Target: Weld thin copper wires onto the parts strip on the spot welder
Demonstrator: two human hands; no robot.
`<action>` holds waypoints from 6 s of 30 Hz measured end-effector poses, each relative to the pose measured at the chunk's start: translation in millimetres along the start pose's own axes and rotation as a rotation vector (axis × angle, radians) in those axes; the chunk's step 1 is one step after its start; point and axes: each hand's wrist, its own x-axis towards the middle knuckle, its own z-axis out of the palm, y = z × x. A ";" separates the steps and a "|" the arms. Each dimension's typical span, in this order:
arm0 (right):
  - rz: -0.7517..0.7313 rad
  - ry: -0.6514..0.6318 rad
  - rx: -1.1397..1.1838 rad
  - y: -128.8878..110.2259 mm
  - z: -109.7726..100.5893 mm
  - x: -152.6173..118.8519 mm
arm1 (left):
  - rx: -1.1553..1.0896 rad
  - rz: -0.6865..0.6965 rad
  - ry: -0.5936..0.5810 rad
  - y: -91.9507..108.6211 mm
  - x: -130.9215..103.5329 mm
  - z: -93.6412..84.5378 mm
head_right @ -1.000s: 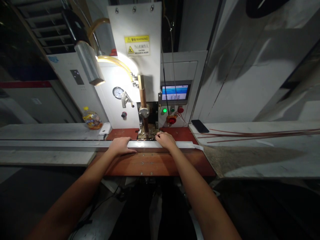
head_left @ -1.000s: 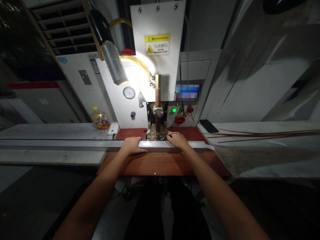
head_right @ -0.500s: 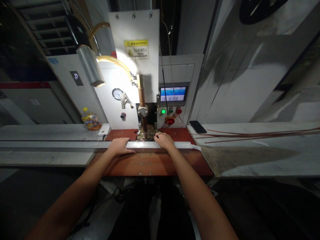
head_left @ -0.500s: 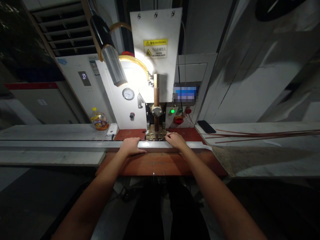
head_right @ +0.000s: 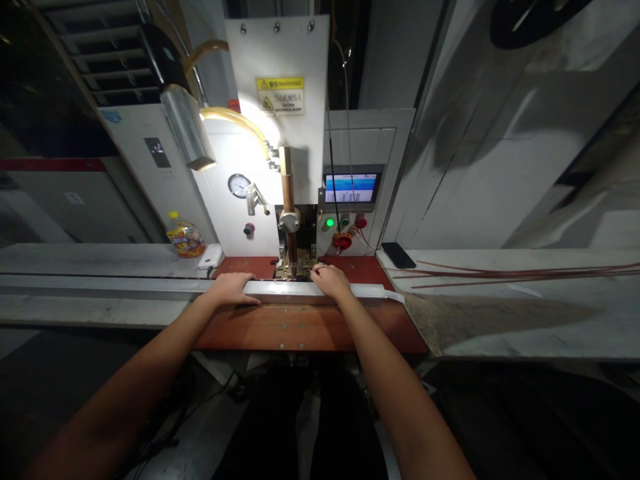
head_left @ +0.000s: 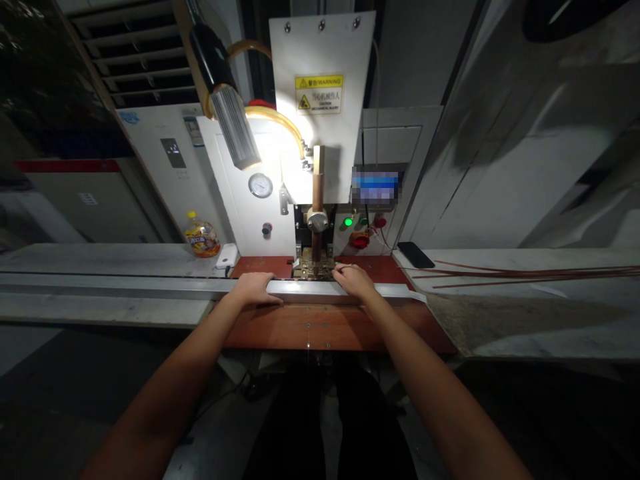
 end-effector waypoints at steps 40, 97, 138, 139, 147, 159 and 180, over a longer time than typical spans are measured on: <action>0.040 0.028 -0.136 -12.2 1.4 -25.3 | 0.027 -0.017 0.165 15.3 -27.1 6.9; 0.025 0.092 -0.260 12.5 0.8 -34.6 | 0.085 0.028 0.259 40.1 -21.0 7.8; 0.011 0.038 -0.243 29.0 -6.3 -26.2 | 0.036 -0.011 0.128 47.7 -1.9 4.2; 0.014 0.044 -0.231 29.1 -6.1 -25.5 | 0.034 -0.010 0.123 47.3 -1.6 4.0; 0.027 0.041 -0.186 29.2 -5.1 -22.4 | 0.024 -0.007 0.118 45.3 -0.7 3.6; 0.018 0.008 -0.154 29.1 -6.5 -20.1 | 0.031 0.014 0.113 39.3 3.5 8.1; 0.004 0.000 -0.165 28.8 -9.3 -15.0 | 0.050 0.004 0.068 37.0 9.6 6.7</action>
